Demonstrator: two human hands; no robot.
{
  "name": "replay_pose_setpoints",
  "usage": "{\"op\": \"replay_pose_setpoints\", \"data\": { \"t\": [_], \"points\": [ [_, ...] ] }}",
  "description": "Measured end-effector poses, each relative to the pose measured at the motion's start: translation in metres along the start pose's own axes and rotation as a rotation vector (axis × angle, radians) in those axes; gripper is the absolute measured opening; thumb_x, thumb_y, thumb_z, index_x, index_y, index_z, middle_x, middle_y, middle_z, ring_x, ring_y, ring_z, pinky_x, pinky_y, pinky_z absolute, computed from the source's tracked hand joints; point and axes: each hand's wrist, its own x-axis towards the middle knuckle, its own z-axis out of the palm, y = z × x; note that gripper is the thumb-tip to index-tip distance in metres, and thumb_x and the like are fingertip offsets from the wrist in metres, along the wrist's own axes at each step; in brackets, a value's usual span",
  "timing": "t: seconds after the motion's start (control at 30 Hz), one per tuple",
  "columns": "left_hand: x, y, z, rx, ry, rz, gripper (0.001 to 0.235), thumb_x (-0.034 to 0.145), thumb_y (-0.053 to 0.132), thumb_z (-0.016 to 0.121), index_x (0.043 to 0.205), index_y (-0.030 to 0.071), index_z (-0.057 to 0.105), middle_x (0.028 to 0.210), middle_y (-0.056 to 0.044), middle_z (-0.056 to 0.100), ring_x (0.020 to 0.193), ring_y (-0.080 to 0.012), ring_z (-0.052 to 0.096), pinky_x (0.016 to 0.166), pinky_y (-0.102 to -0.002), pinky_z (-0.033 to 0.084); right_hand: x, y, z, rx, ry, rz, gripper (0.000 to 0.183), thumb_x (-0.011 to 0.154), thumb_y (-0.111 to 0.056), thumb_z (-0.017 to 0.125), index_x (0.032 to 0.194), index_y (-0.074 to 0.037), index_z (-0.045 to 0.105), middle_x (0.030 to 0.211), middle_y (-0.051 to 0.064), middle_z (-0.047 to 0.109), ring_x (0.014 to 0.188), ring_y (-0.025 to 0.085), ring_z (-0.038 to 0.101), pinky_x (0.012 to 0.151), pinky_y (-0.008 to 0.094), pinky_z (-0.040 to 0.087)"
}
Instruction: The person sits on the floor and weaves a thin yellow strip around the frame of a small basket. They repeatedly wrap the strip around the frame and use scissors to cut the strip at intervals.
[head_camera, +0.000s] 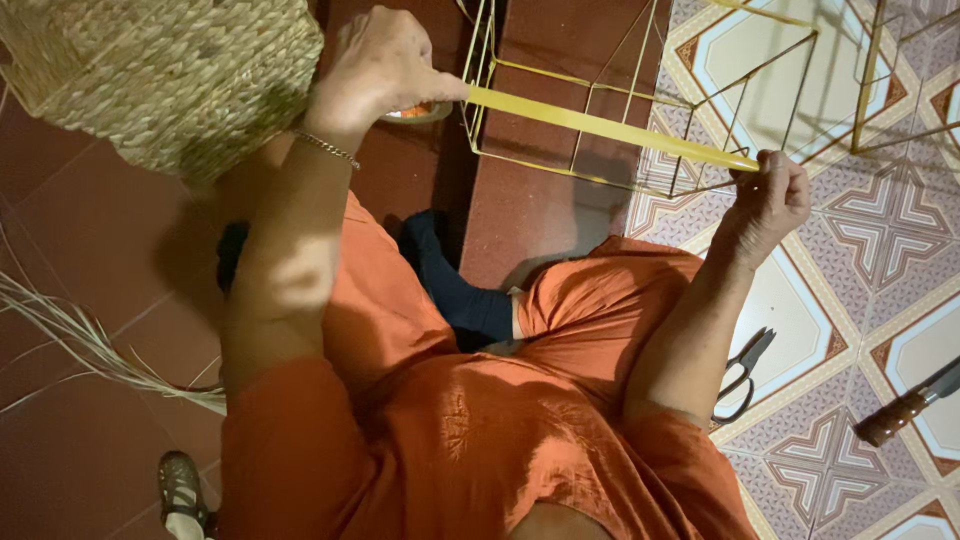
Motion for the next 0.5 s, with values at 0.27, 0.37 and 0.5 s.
{"op": "replay_pose_setpoints", "data": {
  "t": [0.27,0.37,0.5],
  "points": [
    [-0.004,0.001,0.007,-0.045,0.061,0.057,0.044,0.074,0.047,0.092,0.065,0.008,0.073,0.055,-0.01,0.063,0.053,-0.0248,0.062,0.069,-0.042,0.055,0.003,0.0,-0.004,-0.017,0.003,0.002,0.011,0.102,-0.009,0.072,0.099,0.0,0.069,0.098,0.013,0.071,0.07,0.014,0.061,0.076,0.034,0.06],
    [-0.011,0.0,0.012,-0.032,0.186,0.232,0.039,0.08,0.041,0.092,0.086,0.006,0.075,0.075,-0.01,0.067,0.067,-0.0268,0.066,0.07,-0.045,0.053,0.0,-0.004,0.002,0.002,0.008,0.012,0.011,0.103,-0.009,0.072,0.099,0.0,0.068,0.099,0.012,0.07,0.071,0.014,0.06,0.075,0.033,0.059],
    [-0.023,0.002,0.028,0.061,0.357,0.55,0.017,0.095,0.024,0.083,0.106,0.012,0.078,0.095,-0.006,0.061,0.081,-0.0263,0.066,0.075,-0.045,0.052,-0.006,-0.01,0.012,-0.03,0.003,-0.048,0.012,0.103,-0.011,0.071,0.109,-0.001,0.067,0.101,0.01,0.068,0.082,0.015,0.066,0.076,0.031,0.06]
  ]
}}
